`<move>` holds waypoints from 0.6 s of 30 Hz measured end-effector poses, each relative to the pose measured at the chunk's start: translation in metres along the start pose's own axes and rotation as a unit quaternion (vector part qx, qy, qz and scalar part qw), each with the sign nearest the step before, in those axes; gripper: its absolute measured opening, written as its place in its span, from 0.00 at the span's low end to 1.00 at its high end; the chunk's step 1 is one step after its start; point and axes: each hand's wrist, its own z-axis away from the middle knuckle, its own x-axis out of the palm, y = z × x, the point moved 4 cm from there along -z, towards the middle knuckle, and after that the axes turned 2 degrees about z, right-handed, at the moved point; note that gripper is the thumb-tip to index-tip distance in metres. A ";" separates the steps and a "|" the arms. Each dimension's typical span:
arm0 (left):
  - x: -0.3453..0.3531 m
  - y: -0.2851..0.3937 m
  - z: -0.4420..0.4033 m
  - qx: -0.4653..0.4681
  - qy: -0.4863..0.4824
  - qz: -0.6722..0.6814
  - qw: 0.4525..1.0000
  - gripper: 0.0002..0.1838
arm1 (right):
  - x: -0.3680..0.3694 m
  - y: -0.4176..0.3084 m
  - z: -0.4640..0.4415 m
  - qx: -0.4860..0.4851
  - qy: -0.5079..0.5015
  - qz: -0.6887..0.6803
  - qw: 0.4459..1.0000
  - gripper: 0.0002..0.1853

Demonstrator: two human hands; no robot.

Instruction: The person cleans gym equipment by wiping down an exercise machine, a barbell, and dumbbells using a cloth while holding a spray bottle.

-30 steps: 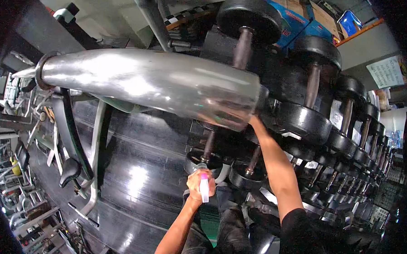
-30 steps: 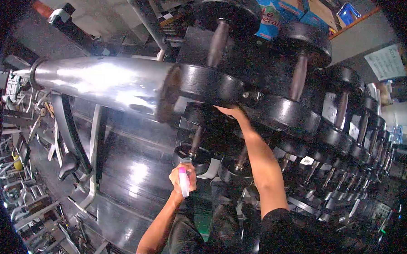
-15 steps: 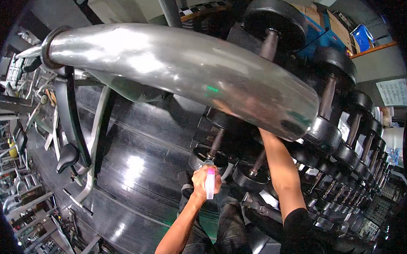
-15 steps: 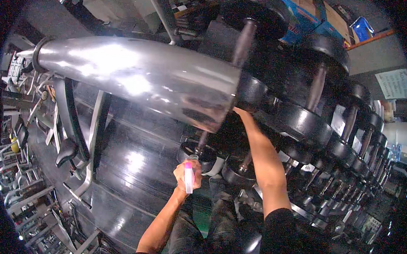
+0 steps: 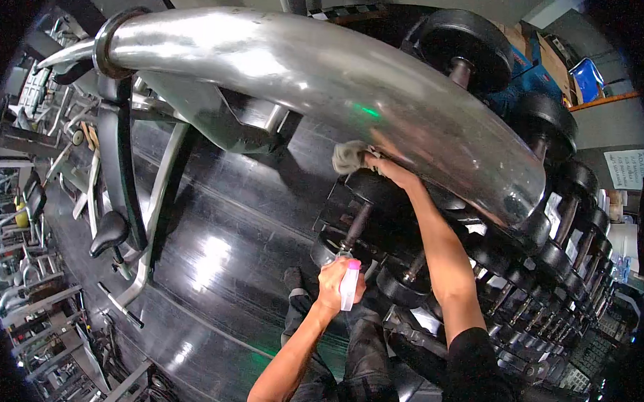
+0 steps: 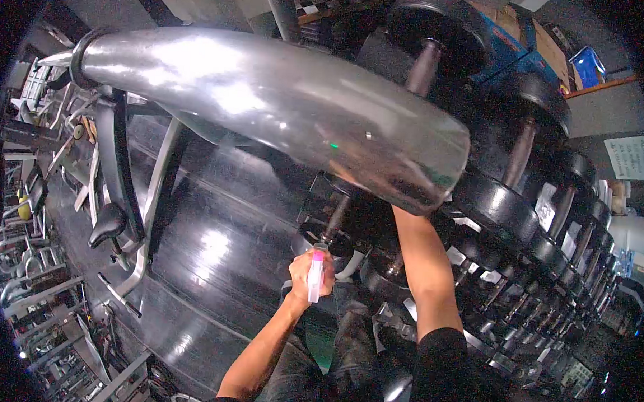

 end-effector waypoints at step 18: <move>-0.005 0.003 -0.007 -0.010 0.019 0.053 0.998 0.11 | 0.022 -0.172 0.130 -0.221 0.078 0.262 0.936 0.16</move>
